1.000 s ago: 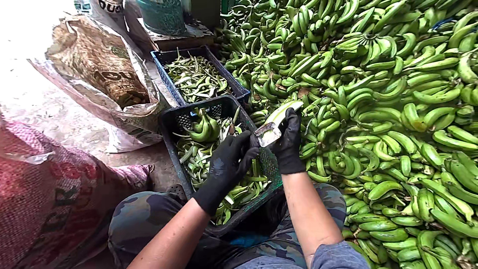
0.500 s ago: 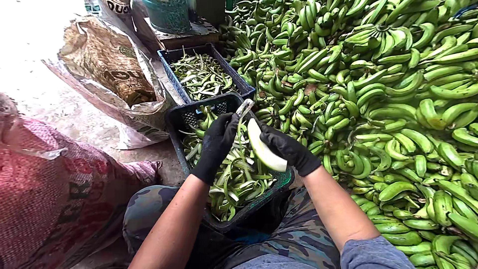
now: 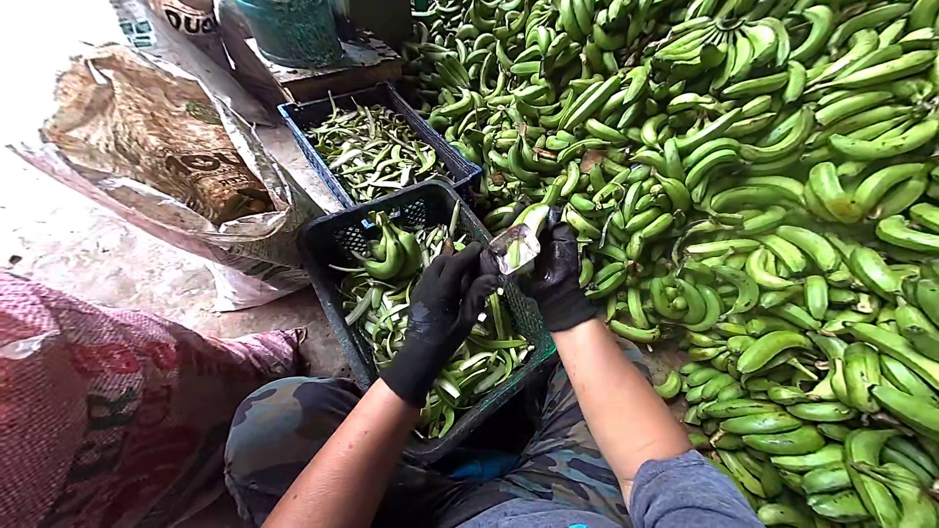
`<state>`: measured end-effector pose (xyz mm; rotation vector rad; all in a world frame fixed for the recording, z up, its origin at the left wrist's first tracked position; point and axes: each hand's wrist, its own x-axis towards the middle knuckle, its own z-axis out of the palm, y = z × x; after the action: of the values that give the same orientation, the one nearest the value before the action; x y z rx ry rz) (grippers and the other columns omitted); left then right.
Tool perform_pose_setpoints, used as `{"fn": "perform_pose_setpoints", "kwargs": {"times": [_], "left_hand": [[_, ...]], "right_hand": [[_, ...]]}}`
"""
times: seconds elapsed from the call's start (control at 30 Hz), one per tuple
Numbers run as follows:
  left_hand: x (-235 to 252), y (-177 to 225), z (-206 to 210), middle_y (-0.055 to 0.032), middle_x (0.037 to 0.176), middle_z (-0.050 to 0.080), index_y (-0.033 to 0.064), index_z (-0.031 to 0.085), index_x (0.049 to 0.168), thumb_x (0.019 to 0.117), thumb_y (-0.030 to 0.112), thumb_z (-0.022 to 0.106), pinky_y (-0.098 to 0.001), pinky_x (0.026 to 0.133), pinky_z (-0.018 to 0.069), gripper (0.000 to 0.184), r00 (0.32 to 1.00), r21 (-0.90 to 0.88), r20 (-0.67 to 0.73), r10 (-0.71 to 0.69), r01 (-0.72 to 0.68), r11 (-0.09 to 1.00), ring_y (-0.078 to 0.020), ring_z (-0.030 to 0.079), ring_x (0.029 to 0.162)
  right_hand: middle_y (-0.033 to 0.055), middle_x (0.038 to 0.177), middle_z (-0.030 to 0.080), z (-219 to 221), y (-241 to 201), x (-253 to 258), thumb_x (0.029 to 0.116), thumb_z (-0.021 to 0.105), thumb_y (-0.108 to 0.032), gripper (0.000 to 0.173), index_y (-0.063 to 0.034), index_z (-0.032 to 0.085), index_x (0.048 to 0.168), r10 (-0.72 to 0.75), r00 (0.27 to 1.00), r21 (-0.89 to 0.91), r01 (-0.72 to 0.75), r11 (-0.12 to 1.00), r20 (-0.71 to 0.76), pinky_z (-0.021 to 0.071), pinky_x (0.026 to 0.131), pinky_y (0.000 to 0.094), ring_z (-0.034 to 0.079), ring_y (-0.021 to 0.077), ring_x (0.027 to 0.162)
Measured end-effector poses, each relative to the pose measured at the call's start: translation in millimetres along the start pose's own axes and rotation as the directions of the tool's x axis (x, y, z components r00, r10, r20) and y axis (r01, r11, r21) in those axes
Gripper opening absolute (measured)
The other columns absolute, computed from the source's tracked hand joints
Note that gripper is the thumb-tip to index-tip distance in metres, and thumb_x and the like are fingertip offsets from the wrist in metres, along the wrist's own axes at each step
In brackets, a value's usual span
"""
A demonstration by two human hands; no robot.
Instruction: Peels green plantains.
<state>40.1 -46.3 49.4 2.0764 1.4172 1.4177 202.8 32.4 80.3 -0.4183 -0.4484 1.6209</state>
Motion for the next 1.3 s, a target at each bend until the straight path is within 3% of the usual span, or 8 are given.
{"fn": "perform_pose_setpoints", "kwargs": {"times": [0.23,0.4,0.57,0.67,0.73,0.9,1.2,1.3], "left_hand": [[-1.6,-11.0,-9.8,-0.0118,0.103,0.064,0.0136,0.063,0.137,0.1004,0.051,0.057,-0.0456,0.076,0.0543,0.053,0.998,0.137,0.058,-0.008,0.0,0.991,-0.0246,0.064,0.085],[8.1,-23.9,-22.3,-0.0119,0.119,0.069,0.0121,0.061,0.139,0.1065,0.05,0.045,-0.048,0.092,0.0554,0.052,0.975,0.032,0.048,-0.219,0.218,0.975,-0.0219,0.068,0.104],[10.3,-22.1,-32.4,-0.0098,0.106,0.07,0.0191,0.061,0.133,0.1057,0.058,0.039,-0.052,0.08,0.0553,0.053,0.903,0.005,0.092,-0.419,0.42,0.907,-0.023,0.068,0.091],[3.6,-20.2,-23.3,-0.0119,0.113,0.068,0.012,0.059,0.138,0.1051,0.051,0.045,-0.0477,0.086,0.0565,0.053,0.974,0.04,0.106,-0.202,0.199,0.979,-0.0223,0.068,0.098],[-4.8,-16.3,-13.9,-0.0136,0.109,0.067,0.0122,0.06,0.14,0.1022,0.053,0.05,-0.0502,0.084,0.0555,0.056,0.992,0.136,0.129,-0.015,-0.003,0.991,-0.0274,0.066,0.096],[-17.6,-4.4,5.9,-0.0083,0.101,0.069,0.025,0.066,0.134,0.0929,0.044,0.07,-0.0469,0.08,0.0538,0.046,0.969,0.269,0.142,0.202,-0.234,0.934,-0.0279,0.066,0.092],[-2.6,-20.1,-5.1,-0.0089,0.103,0.069,0.0212,0.061,0.135,0.1023,0.062,0.045,-0.0522,0.076,0.0552,0.054,0.868,-0.05,0.166,-0.469,0.482,0.875,-0.0236,0.067,0.087],[-1.5,-34.5,-12.9,-0.0081,0.09,0.067,0.0226,0.061,0.131,0.0986,0.071,0.042,-0.0519,0.07,0.0527,0.061,0.795,-0.116,0.149,-0.589,0.605,0.787,-0.0234,0.064,0.078]], "right_hand": [[0.0009,0.092,0.063,3.5,1.2,-20.0,0.1122,0.027,-0.036,0.04,-0.0106,0.057,0.119,0.046,0.997,-0.629,-0.074,0.774,-0.061,0.0558,0.074,0.0284,0.063,0.0075,0.083],[0.0051,0.112,0.066,-13.4,3.5,-33.1,0.1092,0.031,-0.034,0.046,-0.0063,0.058,0.133,0.239,0.934,-0.912,0.164,0.377,0.267,0.0541,0.088,0.029,0.062,0.0064,0.098],[0.0035,0.095,0.068,-20.2,7.1,-29.6,0.1054,0.031,-0.05,0.052,-0.0132,0.057,0.132,0.301,0.935,-0.788,-0.039,0.614,0.189,0.057,0.065,0.0321,0.064,0.0125,0.075],[0.0056,0.078,0.065,-10.9,0.5,-20.2,0.1092,0.022,-0.049,0.051,-0.0125,0.057,0.114,0.255,0.959,-0.503,-0.284,0.816,-0.128,0.0548,0.049,0.032,0.062,0.0155,0.059],[0.0059,0.081,0.065,-14.4,-4.7,-10.9,0.1102,0.026,-0.044,0.045,-0.0109,0.057,0.109,0.211,0.955,-0.306,-0.269,0.913,-0.21,0.0581,0.061,0.0352,0.065,0.0161,0.07],[0.0075,0.068,0.06,-19.4,-11.5,-5.7,0.1096,0.023,-0.046,0.052,-0.0059,0.055,0.1,0.227,0.922,-0.23,-0.306,0.924,-0.313,0.0542,0.048,0.0287,0.062,0.0154,0.055],[0.0048,0.116,0.066,-22.8,5.4,-26.2,0.1105,0.032,-0.027,0.041,-0.0069,0.058,0.135,0.202,0.971,-0.834,-0.007,0.552,0.125,0.0543,0.09,0.0297,0.063,0.0085,0.101],[0.0,0.102,0.068,-23.5,5.1,-32.7,0.1072,0.035,-0.035,0.042,-0.0182,0.06,0.137,0.288,0.952,-0.781,-0.099,0.616,0.106,0.0559,0.069,0.0269,0.063,0.0072,0.08]]}}
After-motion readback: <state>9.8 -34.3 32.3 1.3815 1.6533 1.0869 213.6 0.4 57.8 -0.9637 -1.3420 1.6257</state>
